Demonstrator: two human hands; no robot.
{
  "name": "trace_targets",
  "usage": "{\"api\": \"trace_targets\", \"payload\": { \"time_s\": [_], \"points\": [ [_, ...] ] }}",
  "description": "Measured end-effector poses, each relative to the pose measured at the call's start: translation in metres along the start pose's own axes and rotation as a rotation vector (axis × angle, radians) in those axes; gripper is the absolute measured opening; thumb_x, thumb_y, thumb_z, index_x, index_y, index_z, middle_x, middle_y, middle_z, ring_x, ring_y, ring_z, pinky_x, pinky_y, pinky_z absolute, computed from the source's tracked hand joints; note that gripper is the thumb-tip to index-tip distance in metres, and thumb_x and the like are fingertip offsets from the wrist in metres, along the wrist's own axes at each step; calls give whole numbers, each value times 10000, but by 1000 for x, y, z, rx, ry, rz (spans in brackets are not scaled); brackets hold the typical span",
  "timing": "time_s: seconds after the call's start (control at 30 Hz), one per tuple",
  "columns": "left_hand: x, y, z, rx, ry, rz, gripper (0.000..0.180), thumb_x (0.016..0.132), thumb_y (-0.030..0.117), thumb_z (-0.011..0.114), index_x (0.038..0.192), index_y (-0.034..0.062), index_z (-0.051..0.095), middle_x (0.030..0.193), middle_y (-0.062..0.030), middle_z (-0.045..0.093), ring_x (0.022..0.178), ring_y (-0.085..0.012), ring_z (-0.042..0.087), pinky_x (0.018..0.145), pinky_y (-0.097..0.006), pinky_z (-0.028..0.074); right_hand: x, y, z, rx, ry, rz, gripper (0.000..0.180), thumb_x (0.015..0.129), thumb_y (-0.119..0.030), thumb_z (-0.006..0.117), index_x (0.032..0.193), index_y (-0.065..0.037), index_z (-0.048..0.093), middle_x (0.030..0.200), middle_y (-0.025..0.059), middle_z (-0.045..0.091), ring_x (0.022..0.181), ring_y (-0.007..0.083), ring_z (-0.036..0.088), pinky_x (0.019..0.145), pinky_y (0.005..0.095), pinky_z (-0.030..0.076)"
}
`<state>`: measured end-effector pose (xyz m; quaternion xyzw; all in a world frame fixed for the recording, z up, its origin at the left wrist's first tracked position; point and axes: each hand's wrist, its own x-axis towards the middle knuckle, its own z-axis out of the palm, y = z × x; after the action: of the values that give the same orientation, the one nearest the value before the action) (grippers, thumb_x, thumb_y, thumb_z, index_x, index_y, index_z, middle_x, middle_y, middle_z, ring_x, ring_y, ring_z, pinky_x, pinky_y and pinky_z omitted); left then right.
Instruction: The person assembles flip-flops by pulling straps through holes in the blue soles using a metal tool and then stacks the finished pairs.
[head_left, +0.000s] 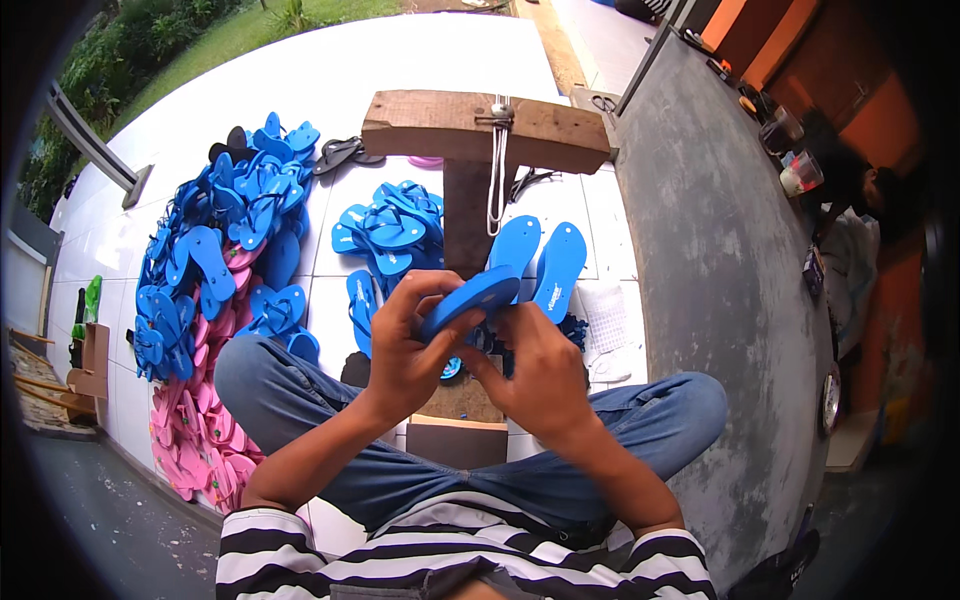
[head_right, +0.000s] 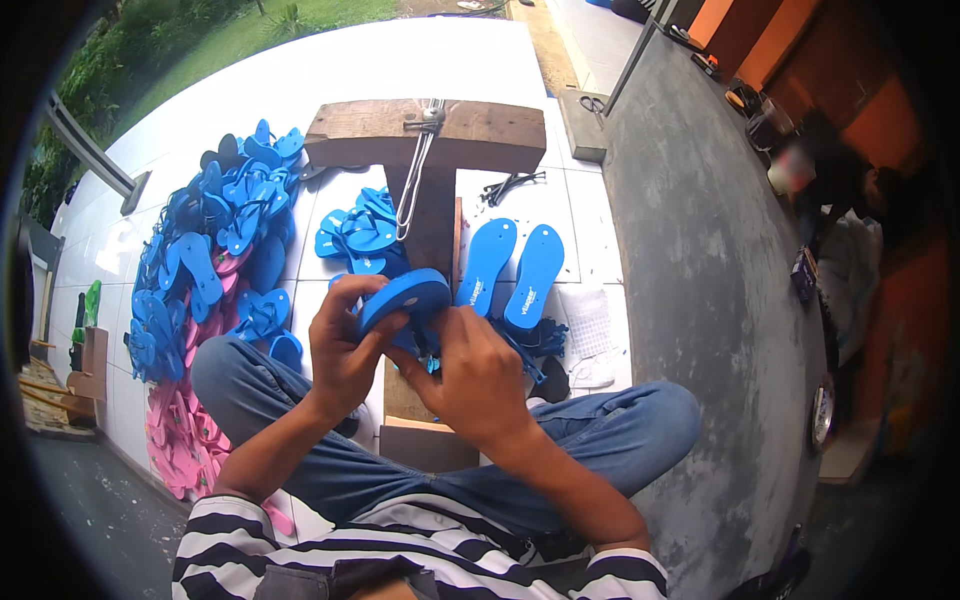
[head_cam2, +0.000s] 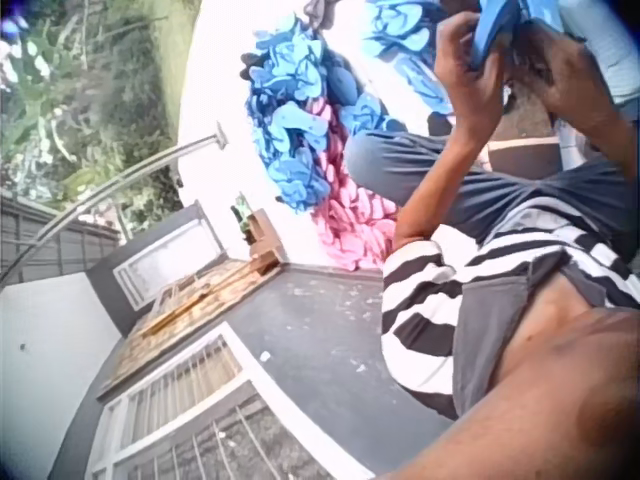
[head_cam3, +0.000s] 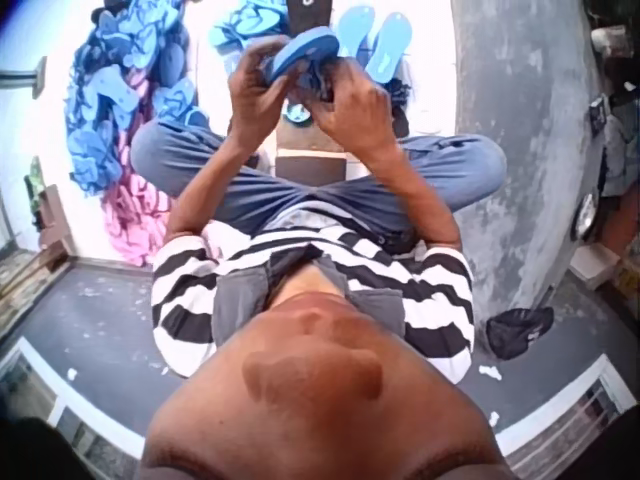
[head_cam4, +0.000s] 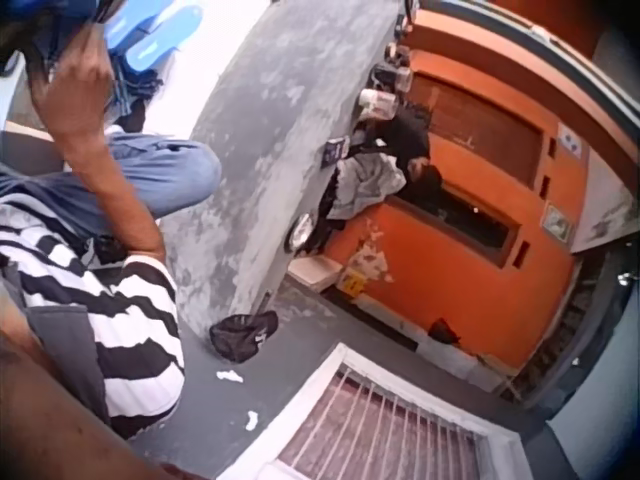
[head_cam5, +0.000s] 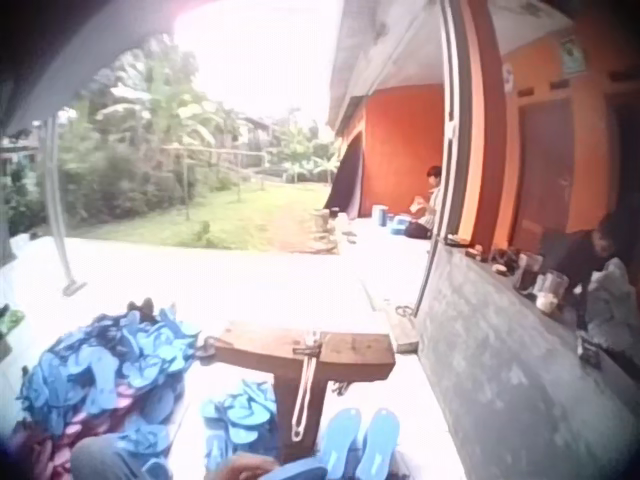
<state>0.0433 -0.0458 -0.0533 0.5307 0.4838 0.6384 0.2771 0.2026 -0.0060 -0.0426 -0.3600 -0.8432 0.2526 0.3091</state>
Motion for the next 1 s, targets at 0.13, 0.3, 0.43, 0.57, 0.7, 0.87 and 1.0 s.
{"api": "trace_targets", "payload": {
  "time_s": [0.13,0.3,0.43,0.57,0.7,0.87,1.0],
  "points": [
    [9,-4,-10,349,-26,383,366,778,10,784,1092,36,597,1007,-93,671,927,-230,630,823,-336,524,-3,4,10,283,-86,-25,207,978,-199,596,1004,6,578,786,118,620,675,270,638,634,338,503],
    [15,6,-28,217,-78,625,394,774,70,799,1052,46,521,1068,-191,701,961,-356,689,816,-413,573,-10,9,6,1462,-546,339,491,1039,-483,390,1187,-47,561,1018,95,642,922,181,626,798,322,493],
    [10,-1,-30,3,-268,517,593,773,-43,718,1183,72,304,1153,-325,618,1045,-395,672,923,-513,541,-11,8,20,1830,-250,482,607,1006,-592,359,1322,-90,488,1276,118,579,1249,245,512,1067,418,366],
    [8,-11,-34,-315,-179,244,534,747,-129,496,1200,65,292,1138,-280,568,1087,-354,635,1006,-526,486,8,31,15,1886,126,429,403,999,-407,544,1281,-121,500,1236,95,597,1228,228,533,1073,415,373],
    [27,-2,-47,439,-278,182,526,707,-129,550,1202,47,521,1174,-202,595,1120,-284,590,978,-420,472,24,36,-9,1167,309,159,234,955,-121,639,1158,-80,532,1115,110,615,1061,246,623,995,405,474],
    [43,29,-39,407,-307,612,512,726,60,819,1186,56,593,1112,-160,625,895,-256,680,687,-319,573,34,32,-25,209,196,-462,461,761,-5,759,1164,-62,542,1157,144,616,1150,337,614,1016,488,473],
    [56,30,-37,395,-370,667,391,733,4,798,1084,28,626,1068,-167,624,867,-247,691,680,-329,585,39,31,-23,270,239,-429,487,731,-41,795,1152,-71,551,1151,146,627,1141,334,617,1027,508,447]
  ]
}}
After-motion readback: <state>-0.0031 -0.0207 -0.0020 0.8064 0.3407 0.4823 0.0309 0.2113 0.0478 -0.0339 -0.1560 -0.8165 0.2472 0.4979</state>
